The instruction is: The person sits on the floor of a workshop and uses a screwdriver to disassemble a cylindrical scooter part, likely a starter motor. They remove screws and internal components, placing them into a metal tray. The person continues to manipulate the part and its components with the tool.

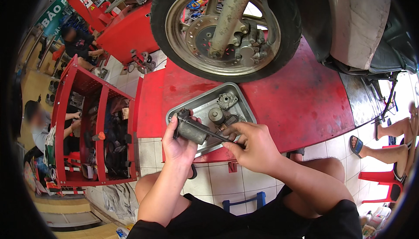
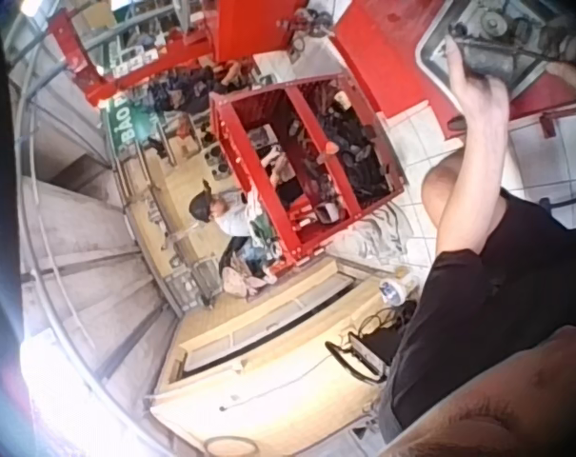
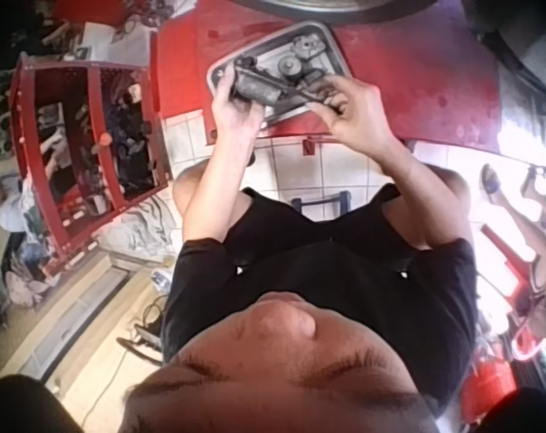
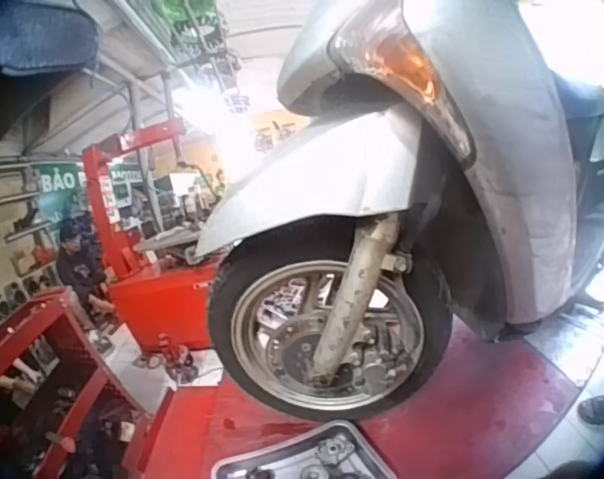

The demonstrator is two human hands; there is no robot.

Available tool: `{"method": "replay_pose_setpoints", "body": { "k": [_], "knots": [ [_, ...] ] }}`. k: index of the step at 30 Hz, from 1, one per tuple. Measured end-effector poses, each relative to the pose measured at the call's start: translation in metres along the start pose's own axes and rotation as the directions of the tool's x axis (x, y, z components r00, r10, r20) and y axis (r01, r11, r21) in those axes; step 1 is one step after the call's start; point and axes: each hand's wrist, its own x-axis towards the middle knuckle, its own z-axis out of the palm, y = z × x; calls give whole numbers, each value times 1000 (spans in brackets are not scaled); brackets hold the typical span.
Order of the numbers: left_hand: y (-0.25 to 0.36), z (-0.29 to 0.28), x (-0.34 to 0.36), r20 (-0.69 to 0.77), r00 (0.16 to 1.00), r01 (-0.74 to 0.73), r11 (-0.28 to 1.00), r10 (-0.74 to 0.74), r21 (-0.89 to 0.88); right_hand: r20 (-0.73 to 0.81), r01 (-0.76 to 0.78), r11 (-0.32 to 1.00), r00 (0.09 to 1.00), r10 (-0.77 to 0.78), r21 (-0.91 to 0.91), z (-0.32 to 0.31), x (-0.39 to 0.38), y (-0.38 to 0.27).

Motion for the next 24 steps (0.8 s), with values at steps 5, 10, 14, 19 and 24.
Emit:
{"method": "replay_pose_setpoints", "body": {
  "k": [5, 10, 14, 19, 24],
  "knots": [
    [0, -4, 2, 104, 993, 56, 998, -55, -4, 91, -201, 946, 979, 184, 254, 0, 4, 9],
    [-9, -11, 3, 136, 988, 81, 996, -76, -33, 100, -109, 994, 989, 111, -29, -3, 3, -12],
    [-11, -18, 3, 142, 988, 75, 996, -68, -45, 61, -119, 993, 991, 118, 19, 4, 2, -5],
    [-6, -40, -5, 88, 996, 14, 996, -6, -87, 87, -73, 997, 994, 70, 30, 28, 10, -2],
    [14, -70, -31, 55, 993, -95, 989, 102, -115, 182, 130, 989, 976, -117, -65, 80, 14, -14]
  ]
}}
